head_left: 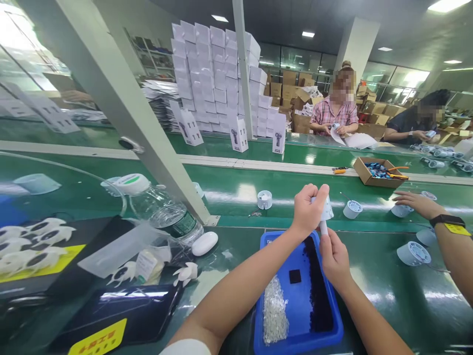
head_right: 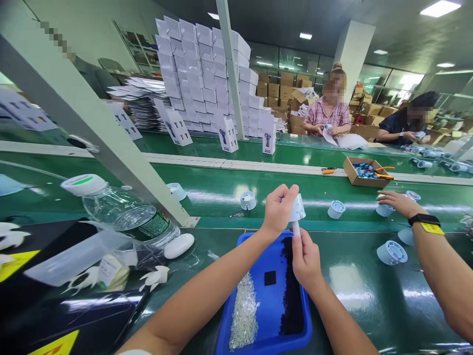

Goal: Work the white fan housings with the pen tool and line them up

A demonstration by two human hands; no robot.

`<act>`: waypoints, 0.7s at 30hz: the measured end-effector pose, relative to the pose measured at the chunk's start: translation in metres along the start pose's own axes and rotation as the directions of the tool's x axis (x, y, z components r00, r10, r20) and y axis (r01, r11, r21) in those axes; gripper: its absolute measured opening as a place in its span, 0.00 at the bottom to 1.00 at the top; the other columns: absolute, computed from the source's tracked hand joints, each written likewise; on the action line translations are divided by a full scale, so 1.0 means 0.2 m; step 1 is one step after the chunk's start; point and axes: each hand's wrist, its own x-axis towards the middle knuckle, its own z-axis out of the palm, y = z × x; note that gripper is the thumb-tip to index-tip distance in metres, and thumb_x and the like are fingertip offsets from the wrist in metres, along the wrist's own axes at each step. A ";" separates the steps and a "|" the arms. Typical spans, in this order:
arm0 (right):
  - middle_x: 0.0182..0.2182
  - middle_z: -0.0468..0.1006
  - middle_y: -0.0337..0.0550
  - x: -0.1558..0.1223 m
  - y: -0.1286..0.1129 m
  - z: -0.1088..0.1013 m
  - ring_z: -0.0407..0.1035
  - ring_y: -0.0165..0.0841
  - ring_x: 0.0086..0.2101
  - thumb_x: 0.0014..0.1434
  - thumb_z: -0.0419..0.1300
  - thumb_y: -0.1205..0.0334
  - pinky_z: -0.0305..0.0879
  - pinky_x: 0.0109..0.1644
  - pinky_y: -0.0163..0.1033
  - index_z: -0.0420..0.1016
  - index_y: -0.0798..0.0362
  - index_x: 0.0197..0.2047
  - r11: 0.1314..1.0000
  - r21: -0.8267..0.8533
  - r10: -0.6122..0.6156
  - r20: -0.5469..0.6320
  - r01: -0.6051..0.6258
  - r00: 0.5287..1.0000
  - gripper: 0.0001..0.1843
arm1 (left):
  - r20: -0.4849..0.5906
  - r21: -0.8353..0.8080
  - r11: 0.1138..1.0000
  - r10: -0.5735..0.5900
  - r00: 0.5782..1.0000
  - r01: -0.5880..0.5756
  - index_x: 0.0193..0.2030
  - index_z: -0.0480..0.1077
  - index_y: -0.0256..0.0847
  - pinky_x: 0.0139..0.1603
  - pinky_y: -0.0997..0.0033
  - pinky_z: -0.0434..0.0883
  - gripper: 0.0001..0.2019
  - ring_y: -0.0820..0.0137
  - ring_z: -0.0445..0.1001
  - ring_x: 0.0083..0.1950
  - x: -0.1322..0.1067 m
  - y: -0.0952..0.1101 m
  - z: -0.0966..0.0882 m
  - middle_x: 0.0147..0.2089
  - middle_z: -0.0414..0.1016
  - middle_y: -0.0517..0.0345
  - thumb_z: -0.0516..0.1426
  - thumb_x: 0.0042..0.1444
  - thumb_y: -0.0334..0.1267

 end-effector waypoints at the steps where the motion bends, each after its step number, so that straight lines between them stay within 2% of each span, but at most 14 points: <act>1: 0.16 0.57 0.31 0.00 0.01 0.00 0.51 0.27 0.17 0.66 0.49 0.45 0.49 0.20 0.34 0.76 0.55 0.45 1.000 0.019 0.010 0.003 -0.010 1.000 0.23 | 0.002 -0.054 0.998 -0.032 0.999 0.032 0.18 0.44 0.40 0.31 0.73 0.59 0.26 0.76 0.51 0.26 0.00 -0.01 0.00 0.22 0.48 0.65 0.56 0.59 0.41; 4: 0.16 0.55 0.30 -0.01 0.03 -0.01 0.50 0.27 0.17 0.65 0.50 0.42 0.48 0.20 0.34 0.76 0.56 0.45 0.996 0.077 0.040 0.011 -0.041 0.999 0.26 | 0.005 -0.195 0.974 -0.116 0.993 0.115 0.18 0.44 0.40 0.27 0.74 0.56 0.26 0.77 0.48 0.24 -0.01 -0.02 0.01 0.21 0.46 0.66 0.57 0.59 0.43; 7: 0.15 0.53 0.29 -0.01 0.03 -0.01 0.49 0.26 0.16 0.64 0.51 0.39 0.48 0.19 0.33 0.76 0.56 0.46 0.988 0.140 0.072 -0.004 -0.070 0.997 0.28 | 0.016 -0.269 0.949 -0.168 0.986 0.166 0.19 0.45 0.41 0.25 0.75 0.54 0.25 0.78 0.47 0.23 -0.02 -0.04 0.03 0.20 0.45 0.67 0.56 0.59 0.42; 11: 0.15 0.51 0.27 0.01 0.01 0.00 0.46 0.25 0.16 0.61 0.53 0.36 0.47 0.17 0.33 0.75 0.57 0.42 0.962 0.228 0.156 -0.013 -0.150 0.988 0.30 | -0.017 -0.172 0.973 -0.156 0.988 0.151 0.19 0.47 0.41 0.27 0.75 0.56 0.24 0.77 0.50 0.25 0.01 -0.11 0.06 0.21 0.48 0.66 0.56 0.59 0.41; 13: 0.15 0.51 0.28 0.02 0.00 -0.01 0.46 0.25 0.16 0.60 0.54 0.34 0.47 0.17 0.33 0.75 0.57 0.40 0.954 0.228 0.201 -0.013 -0.193 0.979 0.30 | 0.008 -0.101 0.985 -0.142 0.990 0.142 0.19 0.52 0.41 0.30 0.75 0.60 0.21 0.76 0.55 0.28 0.04 -0.15 0.07 0.23 0.53 0.65 0.57 0.58 0.41; 16: 0.16 0.53 0.29 0.03 0.01 -0.05 0.48 0.27 0.17 0.59 0.55 0.34 0.48 0.18 0.34 0.75 0.57 0.46 0.955 0.197 0.242 -0.084 -0.222 0.967 0.32 | 0.179 0.033 0.992 -0.123 0.976 0.119 0.25 0.61 0.41 0.38 0.74 0.65 0.16 0.73 0.62 0.36 0.09 -0.17 0.05 0.30 0.61 0.62 0.64 0.50 0.43; 19: 0.15 0.54 0.29 0.07 0.07 -0.09 0.50 0.28 0.17 0.57 0.56 0.33 0.48 0.18 0.34 0.73 0.57 0.52 0.969 0.126 0.225 -0.114 -0.211 0.968 0.36 | 0.416 0.112 0.981 -0.194 0.888 0.161 0.30 0.60 0.42 0.36 0.73 0.65 0.20 0.74 0.62 0.34 0.14 -0.15 0.01 0.31 0.61 0.64 0.65 0.48 0.51; 20: 0.16 0.55 0.29 0.09 0.09 -0.10 0.51 0.28 0.17 0.55 0.57 0.31 0.49 0.18 0.35 0.74 0.58 0.51 0.974 0.100 0.212 -0.092 -0.203 0.973 0.38 | 0.452 0.126 0.974 -0.225 0.863 0.187 0.33 0.59 0.42 0.34 0.73 0.65 0.21 0.75 0.62 0.32 0.17 -0.15 -0.02 0.31 0.61 0.65 0.64 0.48 0.54; 21: 0.15 0.55 0.29 0.10 0.11 -0.11 0.51 0.28 0.17 0.52 0.59 0.29 0.49 0.18 0.35 0.75 0.59 0.49 0.976 0.078 0.209 -0.069 -0.204 0.975 0.40 | 0.453 0.144 0.969 -0.244 0.858 0.200 0.37 0.59 0.42 0.33 0.73 0.66 0.24 0.75 0.63 0.31 0.19 -0.14 -0.04 0.32 0.61 0.65 0.64 0.47 0.56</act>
